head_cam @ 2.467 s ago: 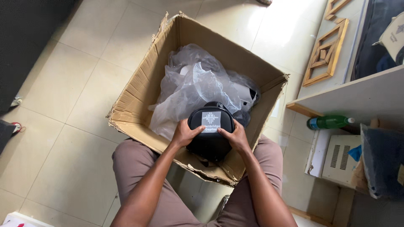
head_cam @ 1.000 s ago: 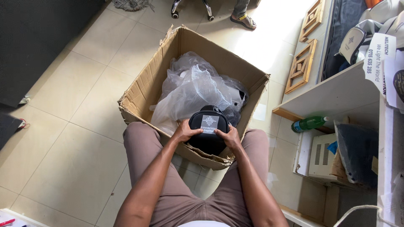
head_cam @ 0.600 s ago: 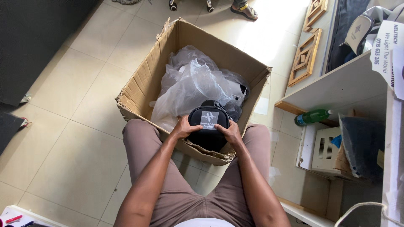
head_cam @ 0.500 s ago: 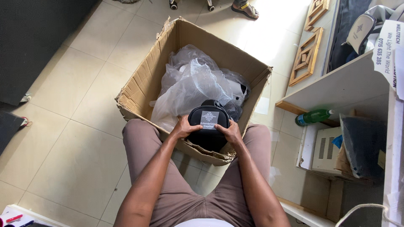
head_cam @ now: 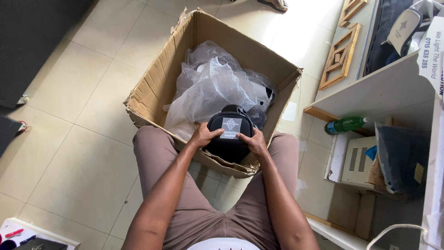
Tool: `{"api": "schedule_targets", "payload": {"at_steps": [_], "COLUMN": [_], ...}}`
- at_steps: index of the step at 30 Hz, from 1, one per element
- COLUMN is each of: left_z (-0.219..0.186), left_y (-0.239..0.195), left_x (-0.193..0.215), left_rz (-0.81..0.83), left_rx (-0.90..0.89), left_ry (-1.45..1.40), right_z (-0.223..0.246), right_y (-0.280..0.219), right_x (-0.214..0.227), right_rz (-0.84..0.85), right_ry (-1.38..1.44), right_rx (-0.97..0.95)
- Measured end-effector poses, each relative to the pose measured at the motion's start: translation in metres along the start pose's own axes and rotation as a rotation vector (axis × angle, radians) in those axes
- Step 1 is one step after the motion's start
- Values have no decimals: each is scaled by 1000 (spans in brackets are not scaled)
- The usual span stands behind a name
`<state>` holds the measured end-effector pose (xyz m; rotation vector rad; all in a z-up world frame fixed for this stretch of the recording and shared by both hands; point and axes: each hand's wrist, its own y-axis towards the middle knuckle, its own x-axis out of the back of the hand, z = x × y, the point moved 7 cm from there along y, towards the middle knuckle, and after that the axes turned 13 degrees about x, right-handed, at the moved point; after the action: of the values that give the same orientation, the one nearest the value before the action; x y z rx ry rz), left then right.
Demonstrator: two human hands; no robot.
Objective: The person places a black golf bag on a cardboard box and uses a hot iron to press a white label onto the bag's surface. They repeatedly iron the label, lift the iron to check adhesion, and rub the label with their fingers to ensure it sticks.
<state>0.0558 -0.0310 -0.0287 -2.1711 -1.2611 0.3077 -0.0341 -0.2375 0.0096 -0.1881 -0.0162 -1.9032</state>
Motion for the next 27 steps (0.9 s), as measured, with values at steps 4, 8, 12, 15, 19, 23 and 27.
{"api": "schedule_targets", "payload": {"at_steps": [4,8,12,15,19,23,27], "left_z": [7,-7,-23,-18,-17,-35,-34], "left_y": [6,-5,-21,-7,-2,-8,1], "left_x": [1,-3,-16,-24,-25,-20,-16], "left_rz": [-17,58,335,429,471,375,268], "left_rx": [5,-27,-18,31,59,13,-12], "left_ry": [1,-41,-496,-685,-641,-380,-209], "right_z": [-6,-10,3,1,-7,6,4], "right_y": [1,2,1,4,7,12,15], "right_x": [0,1,5,6,4,6,10], "right_rz": [-22,-26,-32,-20,-10,-7,18], "right_ry": [36,60,57,36,48,24,7], "right_rx": [-20,-43,-36,-28,-32,-26,-32]}}
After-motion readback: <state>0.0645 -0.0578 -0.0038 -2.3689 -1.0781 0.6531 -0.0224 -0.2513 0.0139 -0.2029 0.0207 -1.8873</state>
